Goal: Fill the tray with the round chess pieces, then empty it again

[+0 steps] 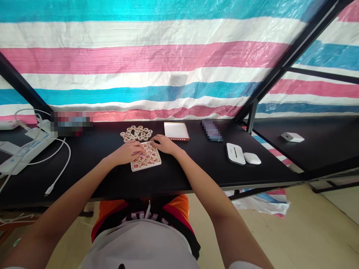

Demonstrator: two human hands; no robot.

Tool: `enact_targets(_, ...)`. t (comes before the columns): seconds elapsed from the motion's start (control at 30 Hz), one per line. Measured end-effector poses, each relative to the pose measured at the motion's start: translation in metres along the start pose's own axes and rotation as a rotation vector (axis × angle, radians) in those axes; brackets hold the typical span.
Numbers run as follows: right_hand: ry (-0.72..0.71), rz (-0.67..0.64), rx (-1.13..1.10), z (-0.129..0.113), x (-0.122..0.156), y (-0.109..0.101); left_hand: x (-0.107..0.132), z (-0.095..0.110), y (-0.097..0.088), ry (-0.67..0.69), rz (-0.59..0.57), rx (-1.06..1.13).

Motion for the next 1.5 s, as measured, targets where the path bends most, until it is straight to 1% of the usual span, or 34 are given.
enact_targets(0.17, 0.004, -0.001, 0.0, 0.0, 0.0, 0.0, 0.001, 0.0, -0.004, -0.004, 0.051, 0.07)
enact_targets(0.43, -0.008, 0.001, 0.004, 0.0, 0.0, 0.0, 0.003, -0.012, -0.003, -0.016, 0.019, 0.15)
enact_targets(0.53, -0.009, -0.001, 0.005, -0.001, 0.0, 0.0, 0.001, -0.011, -0.001, -0.027, -0.004, 0.143)
enact_targets(0.6, -0.012, -0.001, 0.003, 0.0, 0.001, 0.0, 0.0, -0.009, 0.0, -0.051, 0.007, 0.127)
enact_targets(0.7, 0.001, 0.001, 0.006, 0.0, 0.0, 0.0, 0.0, -0.009, 0.0, -0.099, 0.071, 0.132)
enact_targets(0.77, 0.012, -0.003, 0.01, 0.0, 0.0, 0.0, 0.003, -0.014, -0.005, -0.137, 0.138, 0.15)
enact_targets(0.83, 0.016, -0.01, 0.008, -0.001, 0.0, -0.001, 0.008, -0.025, -0.012, -0.21, 0.214, 0.143)
enact_targets(0.9, 0.018, -0.018, 0.004, -0.002, 0.0, -0.001, 0.015, -0.04, -0.019, -0.33, 0.271, 0.099)
enact_targets(0.93, 0.021, -0.021, 0.003, -0.002, 0.001, -0.001, 0.019, -0.048, -0.022, -0.385, 0.28, 0.076)
enact_targets(1.0, 0.025, -0.025, 0.003, -0.002, 0.001, -0.001, 0.026, -0.063, -0.025, -0.467, 0.229, 0.023)
enact_targets(1.07, 0.024, -0.023, 0.002, -0.001, 0.001, -0.001, 0.031, -0.074, -0.024, -0.549, 0.139, -0.012)
enact_targets(1.13, 0.017, -0.019, -0.002, -0.001, 0.001, -0.001, 0.034, -0.079, -0.021, -0.607, 0.05, -0.02)
enact_targets(1.2, 0.012, -0.016, -0.007, -0.001, 0.001, -0.001, 0.033, -0.08, -0.017, -0.635, -0.004, -0.028)
enact_targets(1.27, 0.006, -0.018, -0.012, -0.001, 0.001, -0.001, 0.032, -0.078, -0.015, -0.644, -0.02, -0.045)
enact_targets(1.37, 0.001, -0.02, -0.015, -0.001, 0.002, -0.002, 0.03, -0.075, -0.015, -0.635, -0.015, -0.035)
enact_targets(1.5, 0.009, -0.023, -0.012, 0.0, 0.001, -0.002, 0.03, -0.072, -0.02, -0.639, 0.038, -0.041)
Point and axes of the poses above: each hand's wrist, its own x-axis away from the middle knuckle, its own y-axis out of the palm, z = x × y, the point moved 2 cm from there along -x, towards the middle knuckle, and after that the axes turned 9 degrees about -x, right-handed, at the moved point
